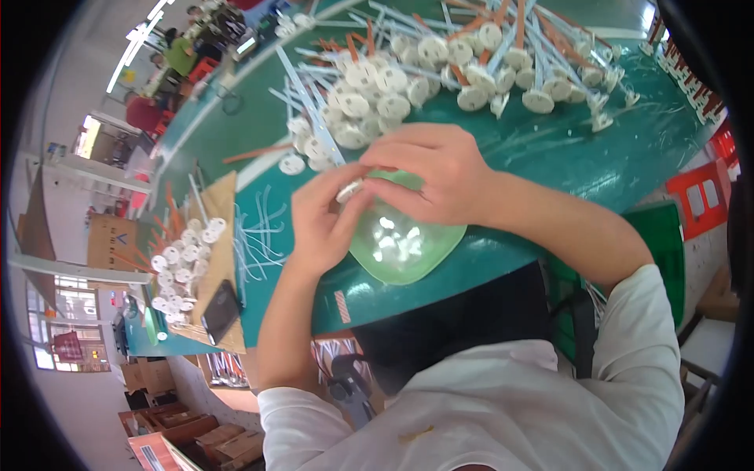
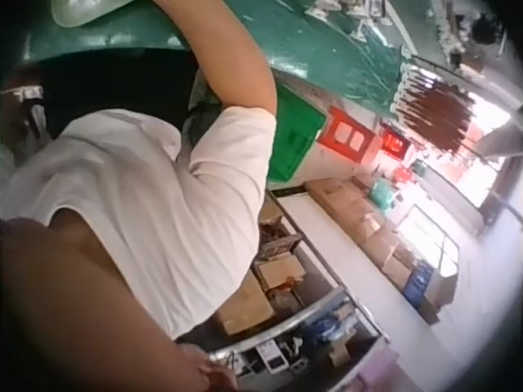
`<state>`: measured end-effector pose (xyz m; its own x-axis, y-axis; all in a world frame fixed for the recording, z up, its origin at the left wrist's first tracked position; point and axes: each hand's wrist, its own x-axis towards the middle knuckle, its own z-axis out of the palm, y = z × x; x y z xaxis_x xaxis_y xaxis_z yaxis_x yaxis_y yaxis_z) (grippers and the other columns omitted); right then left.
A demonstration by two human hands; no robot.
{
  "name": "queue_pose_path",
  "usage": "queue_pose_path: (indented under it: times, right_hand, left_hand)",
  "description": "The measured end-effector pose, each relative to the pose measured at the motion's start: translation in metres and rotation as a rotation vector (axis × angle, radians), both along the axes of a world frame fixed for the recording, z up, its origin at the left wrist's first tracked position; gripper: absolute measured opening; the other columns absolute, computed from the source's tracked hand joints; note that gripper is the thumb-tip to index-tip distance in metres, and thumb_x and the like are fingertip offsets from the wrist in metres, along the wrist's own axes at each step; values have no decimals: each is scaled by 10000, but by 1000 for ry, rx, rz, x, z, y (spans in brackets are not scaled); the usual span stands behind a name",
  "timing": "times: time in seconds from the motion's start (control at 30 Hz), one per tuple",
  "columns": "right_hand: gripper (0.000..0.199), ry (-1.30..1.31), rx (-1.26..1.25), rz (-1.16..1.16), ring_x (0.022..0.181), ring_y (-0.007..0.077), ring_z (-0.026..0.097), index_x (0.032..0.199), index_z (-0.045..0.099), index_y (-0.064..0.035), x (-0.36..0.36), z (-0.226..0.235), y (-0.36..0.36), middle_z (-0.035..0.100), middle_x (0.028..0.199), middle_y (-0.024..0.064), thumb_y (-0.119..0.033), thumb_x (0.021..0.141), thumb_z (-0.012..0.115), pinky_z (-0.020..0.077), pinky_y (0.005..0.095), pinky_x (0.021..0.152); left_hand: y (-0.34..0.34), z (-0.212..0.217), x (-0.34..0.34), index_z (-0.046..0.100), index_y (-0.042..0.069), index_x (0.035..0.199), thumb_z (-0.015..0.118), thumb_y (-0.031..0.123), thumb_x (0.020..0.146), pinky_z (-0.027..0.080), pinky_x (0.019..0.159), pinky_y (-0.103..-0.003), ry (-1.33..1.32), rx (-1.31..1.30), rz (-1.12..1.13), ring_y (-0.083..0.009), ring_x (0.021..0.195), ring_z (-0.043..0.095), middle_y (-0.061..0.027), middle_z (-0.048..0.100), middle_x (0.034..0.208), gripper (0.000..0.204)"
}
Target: Assembling LED light strips by attaching plastic caps to individual LED components.
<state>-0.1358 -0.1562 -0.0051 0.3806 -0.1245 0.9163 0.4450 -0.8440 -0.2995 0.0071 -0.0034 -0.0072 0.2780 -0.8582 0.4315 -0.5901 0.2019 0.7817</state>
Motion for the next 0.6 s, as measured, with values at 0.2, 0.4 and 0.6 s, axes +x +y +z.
queue_pose_path:
  times: [0.2,0.4,0.6]
  right_hand:
    - [297,-94,-129,-12,644,209,623,893,716,-26,10,-1,4,675,845,86,-40,628,849,505,282,545]
    - [228,-160,-129,-92,599,183,596,817,702,-100,19,-8,17,616,727,3,-59,613,796,480,281,491]
    - [231,-92,-185,-37,605,188,624,875,721,-13,10,-7,13,674,764,80,1,659,802,503,262,518]
  left_hand:
    - [2,-1,-13,665,-46,1120,680,-63,811,537,721,-263,24,-161,56,-171,814,694,-116,719,962,310]
    - [10,4,-12,696,-28,1099,696,-41,741,520,644,-253,-370,-249,122,-207,668,676,-137,717,852,358]
    - [9,6,-17,711,4,1102,702,-49,740,497,577,-242,-408,-226,125,-194,619,660,-117,705,786,367]
